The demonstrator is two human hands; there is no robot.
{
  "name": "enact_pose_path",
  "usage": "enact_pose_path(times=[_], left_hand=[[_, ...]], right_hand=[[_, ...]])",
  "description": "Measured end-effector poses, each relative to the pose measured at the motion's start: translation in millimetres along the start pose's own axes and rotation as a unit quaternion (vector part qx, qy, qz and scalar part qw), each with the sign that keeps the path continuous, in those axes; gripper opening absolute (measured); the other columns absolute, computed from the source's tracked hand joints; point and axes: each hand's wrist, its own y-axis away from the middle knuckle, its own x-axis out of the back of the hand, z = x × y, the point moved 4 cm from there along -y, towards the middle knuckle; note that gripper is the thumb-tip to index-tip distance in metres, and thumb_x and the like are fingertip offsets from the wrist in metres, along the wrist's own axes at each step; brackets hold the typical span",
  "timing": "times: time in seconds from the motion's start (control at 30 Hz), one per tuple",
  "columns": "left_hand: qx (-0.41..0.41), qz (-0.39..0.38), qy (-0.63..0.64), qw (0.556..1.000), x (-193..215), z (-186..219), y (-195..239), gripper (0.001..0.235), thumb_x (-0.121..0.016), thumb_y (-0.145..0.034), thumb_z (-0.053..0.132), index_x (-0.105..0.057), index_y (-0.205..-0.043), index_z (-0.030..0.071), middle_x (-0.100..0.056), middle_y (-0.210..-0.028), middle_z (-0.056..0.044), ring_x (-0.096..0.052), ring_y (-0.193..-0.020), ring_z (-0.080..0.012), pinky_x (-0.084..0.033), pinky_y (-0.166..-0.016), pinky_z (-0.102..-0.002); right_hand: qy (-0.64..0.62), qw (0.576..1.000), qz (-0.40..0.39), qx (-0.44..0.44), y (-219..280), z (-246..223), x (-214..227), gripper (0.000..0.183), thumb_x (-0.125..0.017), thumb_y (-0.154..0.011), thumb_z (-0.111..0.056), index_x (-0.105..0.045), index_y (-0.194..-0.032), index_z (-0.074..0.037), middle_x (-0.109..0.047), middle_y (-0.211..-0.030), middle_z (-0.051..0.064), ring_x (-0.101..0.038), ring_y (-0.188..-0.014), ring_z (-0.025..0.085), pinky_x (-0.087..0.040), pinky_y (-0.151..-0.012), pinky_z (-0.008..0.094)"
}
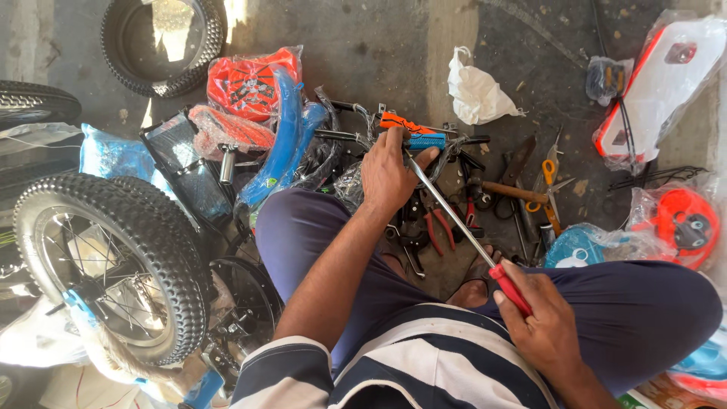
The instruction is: The person sits on the floor and assembles a bicycle handlebar. They use a hammer to secure a metal clamp onto the handlebar stem, then use scissors to trim excess zip ties. Finally, they use a screwdriver to tighten the clamp and secure the handlebar in place.
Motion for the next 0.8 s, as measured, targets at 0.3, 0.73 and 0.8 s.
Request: enact_pose_path(times=[0.3,0.73,0.8], left_hand=[[-0.01,-0.052,-0.027,0.998,-7,-12,2,0.05,-0.069,-0.095,0.05,-0.055,-0.099,0.002,-0.065,-0.089,-0.016,-0.066,-0.08,-0.0372,-0.05,-0.067,-0.05],[0.012,-0.029,-0.072,0.997,-9,-10,5,0.06,-0.063,-0.09,0.066,-0.051,-0.08,0.008,-0.058,-0.068,-0.01,-0.064,-0.064,-0.0304,-0.048,-0.056,-0.047],[0.013,-0.037,-0.074,0.996,-10,-9,4,0.059,-0.064,-0.091,0.064,-0.051,-0.081,0.007,-0.058,-0.068,-0.011,-0.063,-0.063,-0.0304,-0.048,-0.056,-0.047]], right_hand=[[-0.104,0.993,-0.015,-0.051,8,7,9,0.05,-0.074,-0.086,-0.027,-0.066,-0.13,-0.005,-0.074,-0.099,0.011,-0.072,-0.081,0.016,-0.057,-0.067,0.032],[-0.068,0.993,0.01,-0.094,19,4,6,0.045,-0.075,-0.087,-0.024,-0.069,-0.128,-0.006,-0.073,-0.086,0.008,-0.068,-0.066,0.013,-0.053,-0.06,0.029],[-0.097,0.992,0.015,-0.078,19,2,5,0.044,-0.073,-0.089,-0.023,-0.068,-0.128,-0.005,-0.074,-0.092,0.008,-0.07,-0.071,0.012,-0.054,-0.061,0.028]])
